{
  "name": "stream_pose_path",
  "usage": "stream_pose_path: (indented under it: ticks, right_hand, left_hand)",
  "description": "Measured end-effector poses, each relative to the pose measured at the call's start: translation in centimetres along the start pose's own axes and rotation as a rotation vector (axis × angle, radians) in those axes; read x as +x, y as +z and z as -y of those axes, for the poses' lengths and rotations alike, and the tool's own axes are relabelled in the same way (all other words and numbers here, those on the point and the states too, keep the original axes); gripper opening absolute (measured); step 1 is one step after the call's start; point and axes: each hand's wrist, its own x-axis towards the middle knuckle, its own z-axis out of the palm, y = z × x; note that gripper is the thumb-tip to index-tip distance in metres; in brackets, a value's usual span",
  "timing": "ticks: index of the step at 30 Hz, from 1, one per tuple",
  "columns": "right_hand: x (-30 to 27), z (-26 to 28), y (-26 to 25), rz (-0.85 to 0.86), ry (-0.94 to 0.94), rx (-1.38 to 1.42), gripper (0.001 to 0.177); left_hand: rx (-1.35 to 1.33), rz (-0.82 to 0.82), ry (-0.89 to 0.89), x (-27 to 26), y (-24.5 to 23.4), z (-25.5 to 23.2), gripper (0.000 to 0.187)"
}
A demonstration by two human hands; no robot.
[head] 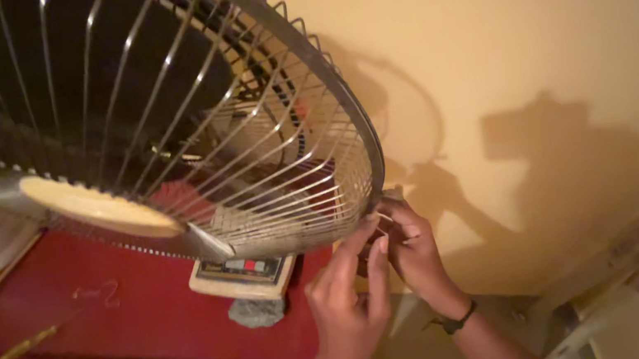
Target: The person reassembles an electric fan by hand, securing the front grille to the base and then tying a thin wire around the grille to hold it in place. The fan remains on a red table throughout.
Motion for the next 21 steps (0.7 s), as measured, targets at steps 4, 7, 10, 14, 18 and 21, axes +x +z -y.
stream_pose_path:
  ticks: [4,7,10,14,18,21]
  right_hand:
    - [0.6,-0.2,-0.2,0.076,-0.041,0.04,0.028]
    - [0.9,-0.2,-0.2,0.083,-0.005,0.095,0.027]
    - [1.1,0.2,0.1,0.077,0.026,0.074,0.026]
    - [1.3,1.8,0.8,0.045,0.014,-0.032,0.028]
    - [1.2,3.9,2.0,-0.065,-0.172,0.071,0.033]
    - [0.6,5.4,2.5,-0.095,-0.15,-0.057,0.021]
  left_hand:
    - [0.039,-0.024,0.013,0.3,0.8,-0.9,0.022]
    - [0.116,-0.044,0.04,0.8,1.2,-1.1,0.021]
    - [0.142,-0.082,0.017,1.0,1.3,-1.4,0.02]
    - [0.132,-0.142,0.049,1.1,1.4,-1.8,0.022]
    - [0.136,-0.142,0.068,0.9,1.3,-2.0,0.02]
    - [0.139,-0.162,0.011,0.6,1.3,-1.8,0.019]
